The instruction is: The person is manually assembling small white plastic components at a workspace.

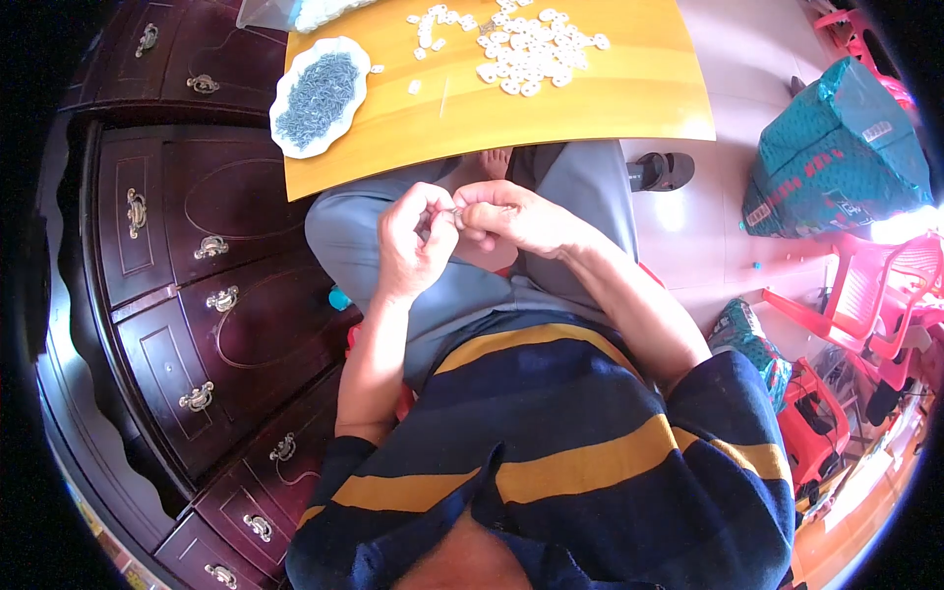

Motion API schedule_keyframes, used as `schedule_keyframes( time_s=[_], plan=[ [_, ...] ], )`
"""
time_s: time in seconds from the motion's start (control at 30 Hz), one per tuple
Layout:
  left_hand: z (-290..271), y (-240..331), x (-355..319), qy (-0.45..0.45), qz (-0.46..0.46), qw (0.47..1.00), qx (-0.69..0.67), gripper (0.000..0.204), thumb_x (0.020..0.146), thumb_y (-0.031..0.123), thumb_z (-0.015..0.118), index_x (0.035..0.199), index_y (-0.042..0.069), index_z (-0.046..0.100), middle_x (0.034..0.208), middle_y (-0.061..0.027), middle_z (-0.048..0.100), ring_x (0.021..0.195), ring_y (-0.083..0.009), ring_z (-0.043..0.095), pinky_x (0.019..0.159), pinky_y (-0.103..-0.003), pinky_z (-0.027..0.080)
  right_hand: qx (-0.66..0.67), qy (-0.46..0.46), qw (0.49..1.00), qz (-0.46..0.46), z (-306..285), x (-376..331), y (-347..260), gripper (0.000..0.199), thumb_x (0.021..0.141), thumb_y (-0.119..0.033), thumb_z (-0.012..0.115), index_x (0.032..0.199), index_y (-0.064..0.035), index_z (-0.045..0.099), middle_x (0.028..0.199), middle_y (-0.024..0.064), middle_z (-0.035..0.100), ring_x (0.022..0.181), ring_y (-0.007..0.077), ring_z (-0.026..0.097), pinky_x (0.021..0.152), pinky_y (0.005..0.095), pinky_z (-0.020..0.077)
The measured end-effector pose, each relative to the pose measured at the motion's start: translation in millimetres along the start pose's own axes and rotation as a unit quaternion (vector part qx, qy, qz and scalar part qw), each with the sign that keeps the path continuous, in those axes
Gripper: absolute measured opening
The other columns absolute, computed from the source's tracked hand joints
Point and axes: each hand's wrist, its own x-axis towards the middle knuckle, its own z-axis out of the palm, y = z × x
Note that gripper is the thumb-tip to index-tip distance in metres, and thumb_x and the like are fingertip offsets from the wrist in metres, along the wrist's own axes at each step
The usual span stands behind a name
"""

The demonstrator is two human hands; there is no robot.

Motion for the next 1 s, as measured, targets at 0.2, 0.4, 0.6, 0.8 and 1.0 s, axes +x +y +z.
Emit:
schedule_keyframes(
  time_s=[0.2, 0.4, 0.6, 0.8, 1.0],
  plan=[
    [-20, 25, 19, -0.173, 0.096, 0.971, 0.132, 0.010, 0.082, 0.000, 0.067, 0.089, 0.006, 0.061, 0.077, -0.0089, 0.063, 0.062, -0.0261, 0.065, 0.057, -0.036, 0.052, 0.051, -0.127, 0.987, 0.084, -17, -4, -10, 0.012, 0.099, -0.016, 0.060, 0.095, -0.0053, 0.064, 0.076, -0.0053, 0.054, 0.068, 0.0057, 0.046, 0.062, 0.0236, 0.0376],
    [-22, 24, 28, -0.139, 0.072, 0.983, 0.098, 0.016, 0.086, -0.005, 0.068, 0.100, 0.004, 0.069, 0.076, -0.0012, 0.063, 0.058, -0.0050, 0.054, 0.052, -0.024, 0.043, -0.002, -0.056, 0.998, 0.032, -13, -4, -12, 0.018, 0.104, -0.022, 0.061, 0.101, -0.0050, 0.066, 0.080, -0.0035, 0.058, 0.074, 0.0064, 0.051, 0.070, 0.0221, 0.0425],
    [-17, 23, 20, -0.106, 0.042, 0.989, 0.098, 0.024, 0.082, -0.003, 0.077, 0.106, 0.004, 0.073, 0.083, -0.0040, 0.068, 0.060, -0.0101, 0.058, 0.055, -0.025, 0.047, -0.038, 0.006, 0.999, -0.017, -10, -1, -11, 0.018, 0.106, -0.021, 0.056, 0.100, -0.0060, 0.065, 0.084, -0.0042, 0.059, 0.077, 0.0055, 0.053, 0.073, 0.0220, 0.0457],
    [-17, 10, 19, -0.060, 0.080, 0.987, 0.124, 0.015, 0.084, -0.002, 0.076, 0.097, 0.003, 0.074, 0.082, -0.0072, 0.069, 0.062, -0.0156, 0.062, 0.057, -0.029, 0.050, -0.136, 0.047, 0.990, -0.014, -12, 2, -1, 0.018, 0.106, -0.019, 0.056, 0.099, -0.0038, 0.062, 0.081, -0.0032, 0.057, 0.076, 0.0062, 0.053, 0.071, 0.0240, 0.0470],
    [-9, 13, 15, -0.008, 0.012, 0.993, 0.113, 0.005, 0.089, 0.000, 0.072, 0.093, 0.002, 0.070, 0.080, -0.0082, 0.068, 0.065, -0.0183, 0.066, 0.058, -0.031, 0.051, -0.066, 0.079, 0.995, -0.007, -4, 0, -10, 0.017, 0.106, -0.021, 0.060, 0.105, -0.0046, 0.065, 0.087, -0.0023, 0.063, 0.079, 0.0063, 0.056, 0.074, 0.0225, 0.0484]
  ],
)
